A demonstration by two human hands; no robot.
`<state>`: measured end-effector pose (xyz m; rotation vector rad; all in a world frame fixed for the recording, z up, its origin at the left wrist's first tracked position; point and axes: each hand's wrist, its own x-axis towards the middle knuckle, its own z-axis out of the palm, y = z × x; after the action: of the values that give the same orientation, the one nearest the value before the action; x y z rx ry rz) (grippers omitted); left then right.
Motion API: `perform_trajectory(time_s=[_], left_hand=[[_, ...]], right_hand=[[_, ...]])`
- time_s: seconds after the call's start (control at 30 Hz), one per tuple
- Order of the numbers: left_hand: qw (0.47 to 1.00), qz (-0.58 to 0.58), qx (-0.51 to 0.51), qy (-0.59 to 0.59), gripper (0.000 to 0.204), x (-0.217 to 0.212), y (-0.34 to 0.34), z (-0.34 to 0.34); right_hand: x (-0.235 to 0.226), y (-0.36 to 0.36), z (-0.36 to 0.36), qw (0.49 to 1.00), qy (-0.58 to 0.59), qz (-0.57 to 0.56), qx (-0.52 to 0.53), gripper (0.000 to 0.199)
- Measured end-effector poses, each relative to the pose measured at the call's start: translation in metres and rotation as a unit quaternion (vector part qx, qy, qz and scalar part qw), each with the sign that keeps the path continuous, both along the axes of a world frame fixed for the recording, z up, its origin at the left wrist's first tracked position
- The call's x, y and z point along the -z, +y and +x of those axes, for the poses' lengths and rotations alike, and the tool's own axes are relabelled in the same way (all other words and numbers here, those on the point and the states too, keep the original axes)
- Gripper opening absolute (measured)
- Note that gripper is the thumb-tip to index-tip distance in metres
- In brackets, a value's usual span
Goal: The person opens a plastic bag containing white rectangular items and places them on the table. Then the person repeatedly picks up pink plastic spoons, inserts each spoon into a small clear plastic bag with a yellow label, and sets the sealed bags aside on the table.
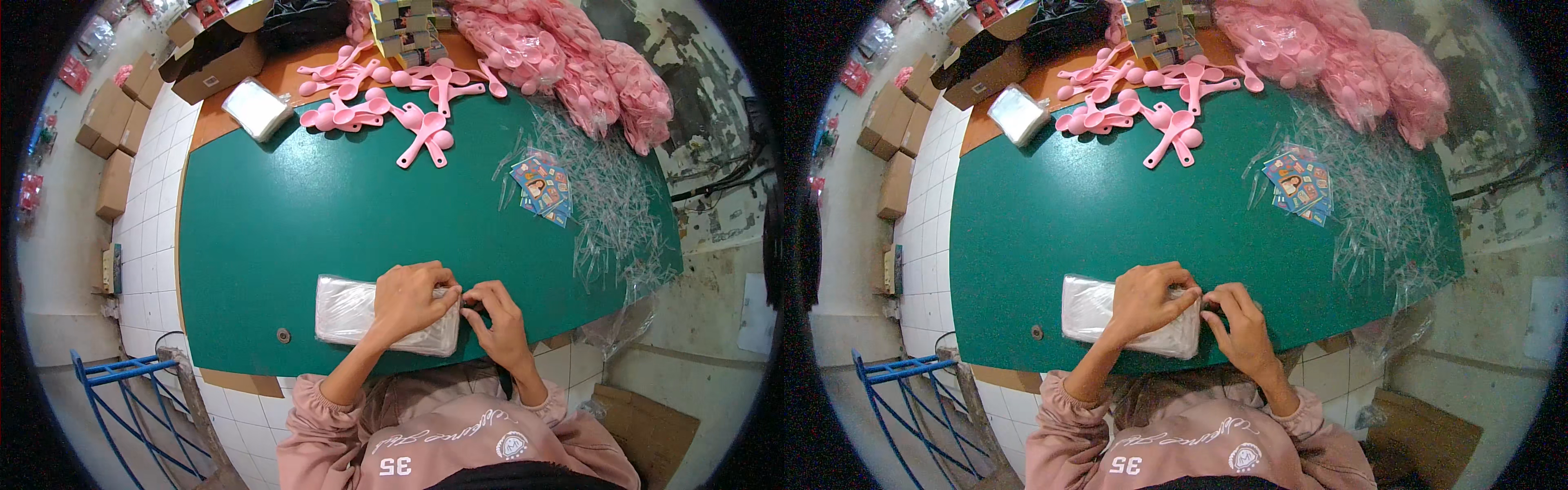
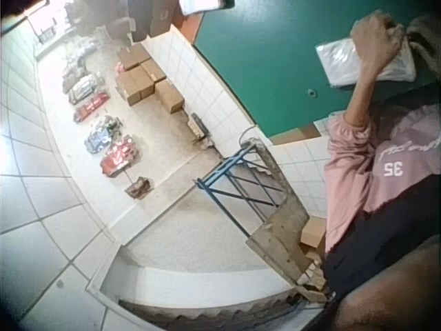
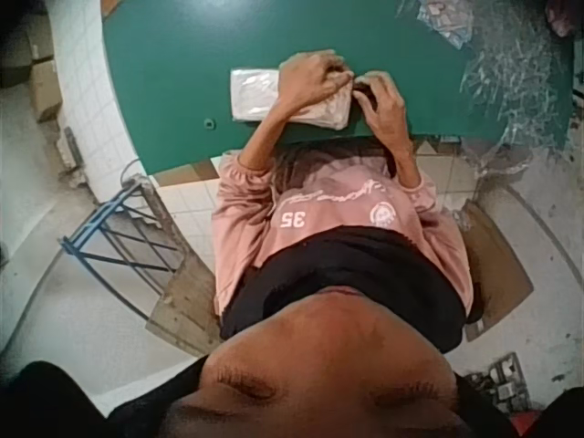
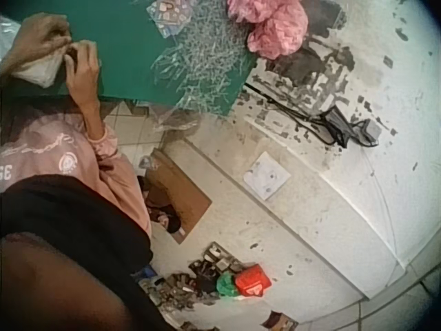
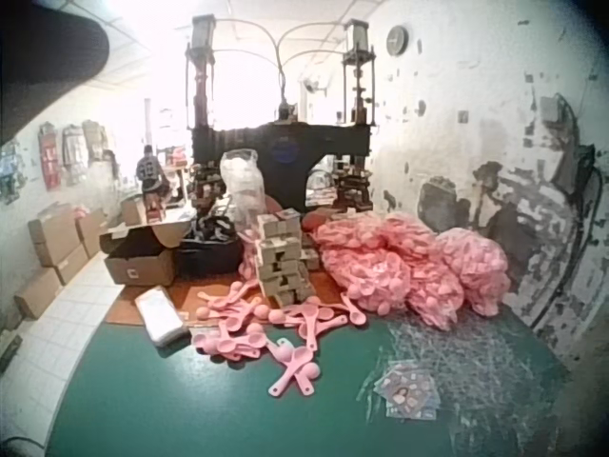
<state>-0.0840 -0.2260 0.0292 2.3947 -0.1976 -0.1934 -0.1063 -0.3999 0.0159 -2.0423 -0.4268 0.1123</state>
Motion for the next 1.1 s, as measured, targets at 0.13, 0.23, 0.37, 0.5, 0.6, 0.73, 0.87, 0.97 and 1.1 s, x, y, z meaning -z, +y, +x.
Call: perform_trajectory(time_s=[0.13,0.23,0.37,0.5,0.6,0.73,0.87,0.97,1.1], left_hand=[[1.000,-0.002,-0.005,0.004,0.024,-0.001,-0.001,0.000],[1.000,-0.006,-0.004,-0.003,0.024,0.001,-0.001,-0.001],[0.999,-0.028,-0.005,-0.020,0.022,0.000,-0.001,-0.002],[0.999,-0.015,0.021,-0.022,0.021,0.000,0.002,-0.004],[0.983,-0.013,0.093,-0.159,0.022,0.004,0.007,-0.011],[0.971,0.016,0.162,-0.173,0.028,0.003,0.010,-0.013],[0.972,-0.017,0.183,-0.146,0.027,-0.005,0.009,-0.010],[0.968,-0.113,0.161,-0.155,0.023,-0.017,0.017,-0.010],[0.933,-0.313,0.120,-0.130,0.023,-0.047,0.032,-0.020]], right_hand=[[-0.002,-0.003,0.005,0.999,-0.034,-0.021,-0.026,0.017],[-0.007,-0.008,0.015,0.994,0.076,0.016,-0.072,0.015],[-0.006,-0.011,0.022,0.989,0.103,0.024,-0.103,0.014],[-0.004,-0.010,0.020,0.994,0.051,0.033,-0.093,0.012],[-0.005,-0.005,0.013,0.997,0.037,0.011,-0.069,0.011],[-0.003,-0.004,0.010,0.999,0.009,-0.001,-0.048,0.013],[-0.001,-0.009,0.012,0.997,0.049,0.023,-0.056,0.011],[-0.012,-0.007,0.017,0.985,0.089,0.115,-0.097,0.010],[-0.069,0.017,0.020,0.953,0.132,0.226,-0.154,0.008]])
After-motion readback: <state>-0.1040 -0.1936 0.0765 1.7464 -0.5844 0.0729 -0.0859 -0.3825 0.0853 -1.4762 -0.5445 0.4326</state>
